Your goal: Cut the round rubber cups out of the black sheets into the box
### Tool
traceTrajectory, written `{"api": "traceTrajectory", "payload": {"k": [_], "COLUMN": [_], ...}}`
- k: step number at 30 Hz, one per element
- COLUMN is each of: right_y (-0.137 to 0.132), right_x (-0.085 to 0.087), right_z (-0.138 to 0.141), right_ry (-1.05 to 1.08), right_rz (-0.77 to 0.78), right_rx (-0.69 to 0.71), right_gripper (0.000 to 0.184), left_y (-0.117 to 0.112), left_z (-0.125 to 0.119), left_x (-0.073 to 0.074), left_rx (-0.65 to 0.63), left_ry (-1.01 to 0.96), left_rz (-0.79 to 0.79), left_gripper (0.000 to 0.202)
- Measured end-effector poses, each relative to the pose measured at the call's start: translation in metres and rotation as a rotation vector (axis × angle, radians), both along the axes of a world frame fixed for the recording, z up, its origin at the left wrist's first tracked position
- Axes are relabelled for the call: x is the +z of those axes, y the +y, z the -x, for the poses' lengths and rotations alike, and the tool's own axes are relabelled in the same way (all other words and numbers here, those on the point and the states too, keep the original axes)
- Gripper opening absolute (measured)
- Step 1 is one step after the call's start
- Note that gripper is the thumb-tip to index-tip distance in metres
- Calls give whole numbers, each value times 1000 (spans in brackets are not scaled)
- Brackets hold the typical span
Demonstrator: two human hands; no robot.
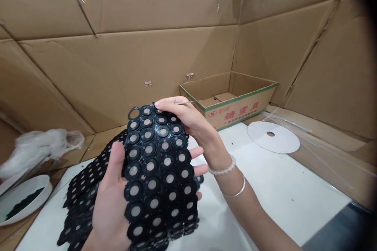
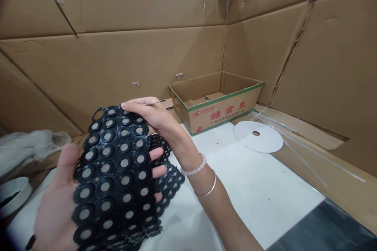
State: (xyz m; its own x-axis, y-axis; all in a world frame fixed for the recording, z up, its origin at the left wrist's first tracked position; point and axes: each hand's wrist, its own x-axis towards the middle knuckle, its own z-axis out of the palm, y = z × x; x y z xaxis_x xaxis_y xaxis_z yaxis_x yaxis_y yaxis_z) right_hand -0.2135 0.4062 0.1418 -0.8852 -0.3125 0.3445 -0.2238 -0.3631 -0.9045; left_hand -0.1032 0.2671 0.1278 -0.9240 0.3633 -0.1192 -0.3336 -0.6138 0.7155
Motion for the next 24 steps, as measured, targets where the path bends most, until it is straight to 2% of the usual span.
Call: {"api": "traceTrajectory", "payload": {"k": [3, 8, 10, 12, 14, 16, 19, 22, 24], "right_y": [2, 7, 9, 13, 17, 21, 25, 24, 20], "right_x": [0, 0, -1, -4, -8, -13, -19, -24, -28], "right_z": [1, 3, 7, 13, 22, 33, 50, 63, 69], "right_ry": [-4, 26, 21, 34, 91, 192, 294, 302, 323], "right_rz": [46, 26, 28, 22, -13, -91, -295, -497, -558], "right_rx": [81, -7, -68, -135, -189, -241, -309, -275, -233], "right_gripper": [21, 19, 18, 18, 20, 25, 28, 30, 37], "left_y": [-1, -4, 1, 6, 7, 4, -8, -18, -21], "left_z": [2, 9, 11, 13, 14, 15, 16, 14, 11], "left_x": [-1, -5, -9, -17, -30, -48, -79, -104, -113], "left_rx": [-92, -373, -398, -364, -356, -422, -459, -424, -413], "left_ry": [-16, -103, -126, -150, -187, -235, -341, -405, -441], "left_rz": [-76, -95, -89, -69, -52, -65, -20, -9, -18], "left_gripper": [72, 84, 87, 88, 88, 92, 98, 99, 97]}}
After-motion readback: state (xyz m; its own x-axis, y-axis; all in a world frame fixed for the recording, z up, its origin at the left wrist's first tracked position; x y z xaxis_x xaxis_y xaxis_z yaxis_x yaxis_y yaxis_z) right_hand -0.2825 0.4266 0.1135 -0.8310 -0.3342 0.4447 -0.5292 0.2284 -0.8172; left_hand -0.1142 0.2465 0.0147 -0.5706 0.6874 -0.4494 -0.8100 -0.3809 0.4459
